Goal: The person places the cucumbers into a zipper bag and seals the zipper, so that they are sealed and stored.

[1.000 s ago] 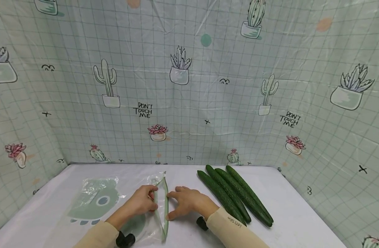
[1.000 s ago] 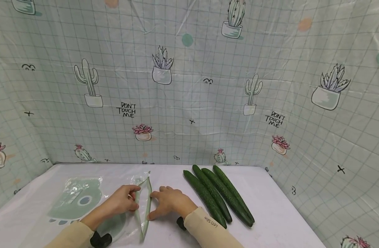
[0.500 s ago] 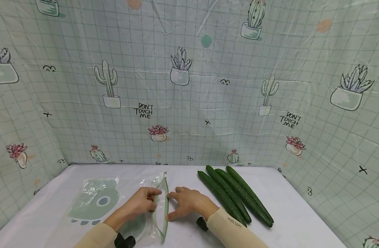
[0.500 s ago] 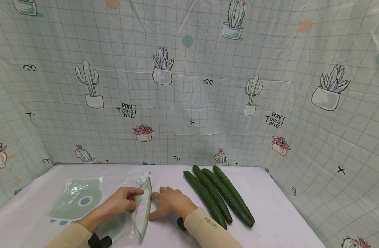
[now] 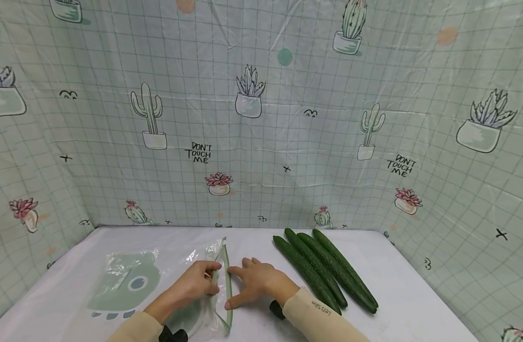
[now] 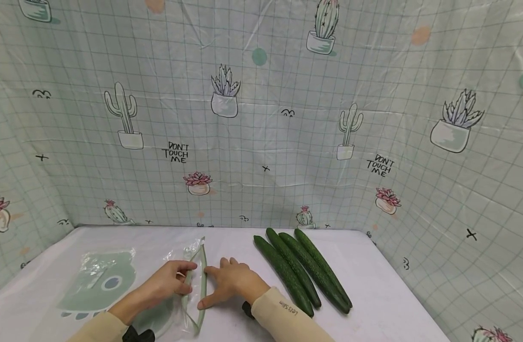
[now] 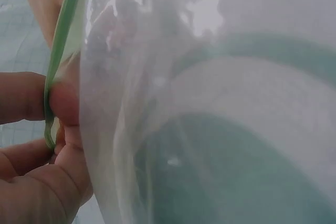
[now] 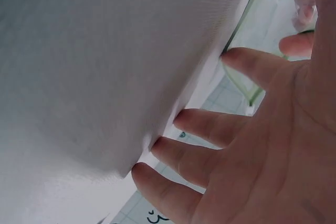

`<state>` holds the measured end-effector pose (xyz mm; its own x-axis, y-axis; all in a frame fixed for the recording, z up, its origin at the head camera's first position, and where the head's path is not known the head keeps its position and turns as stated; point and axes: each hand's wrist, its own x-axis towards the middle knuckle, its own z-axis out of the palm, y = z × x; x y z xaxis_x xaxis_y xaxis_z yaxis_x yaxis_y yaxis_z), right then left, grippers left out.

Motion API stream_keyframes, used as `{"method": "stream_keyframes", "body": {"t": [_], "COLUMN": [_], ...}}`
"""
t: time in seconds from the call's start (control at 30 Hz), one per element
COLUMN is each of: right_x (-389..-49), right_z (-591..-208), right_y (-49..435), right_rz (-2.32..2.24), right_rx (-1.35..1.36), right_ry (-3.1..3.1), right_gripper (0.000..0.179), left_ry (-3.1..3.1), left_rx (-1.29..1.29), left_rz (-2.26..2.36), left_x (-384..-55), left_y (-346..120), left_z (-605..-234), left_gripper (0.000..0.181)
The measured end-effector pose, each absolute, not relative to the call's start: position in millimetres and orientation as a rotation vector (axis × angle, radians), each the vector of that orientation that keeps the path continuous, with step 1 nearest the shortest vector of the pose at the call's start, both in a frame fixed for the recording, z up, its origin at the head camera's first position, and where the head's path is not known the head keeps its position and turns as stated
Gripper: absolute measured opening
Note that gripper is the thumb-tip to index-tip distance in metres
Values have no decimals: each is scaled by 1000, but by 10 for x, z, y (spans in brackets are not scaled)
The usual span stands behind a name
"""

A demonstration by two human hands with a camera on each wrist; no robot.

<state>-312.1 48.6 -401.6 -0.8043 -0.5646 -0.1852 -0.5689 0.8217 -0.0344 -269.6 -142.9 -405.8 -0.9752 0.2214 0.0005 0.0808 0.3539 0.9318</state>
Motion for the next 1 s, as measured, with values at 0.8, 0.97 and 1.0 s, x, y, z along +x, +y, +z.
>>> {"method": "stream_keyframes", "body": {"t": [0.8,0.97,1.0], "right_x": [-3149,-3145,-3147], "right_z": [-4012,-3996,-3995], "right_y": [431,435,436], "right_rz": [56,45,44], "right_rx": [-859,-848,-846], "right_ry": [2809,2792,2787], "right_gripper": [78,81,82], "left_ry": [2266,2217,2215], "left_rx": [435,432,427], "left_rz": [1900,1890,1890], "left_x": [-2657,-2671,-2672], "left_y": [-1854,-1791,-1770], "left_z": [-3678,-3754,-3774], "left_gripper": [59,59,59]}}
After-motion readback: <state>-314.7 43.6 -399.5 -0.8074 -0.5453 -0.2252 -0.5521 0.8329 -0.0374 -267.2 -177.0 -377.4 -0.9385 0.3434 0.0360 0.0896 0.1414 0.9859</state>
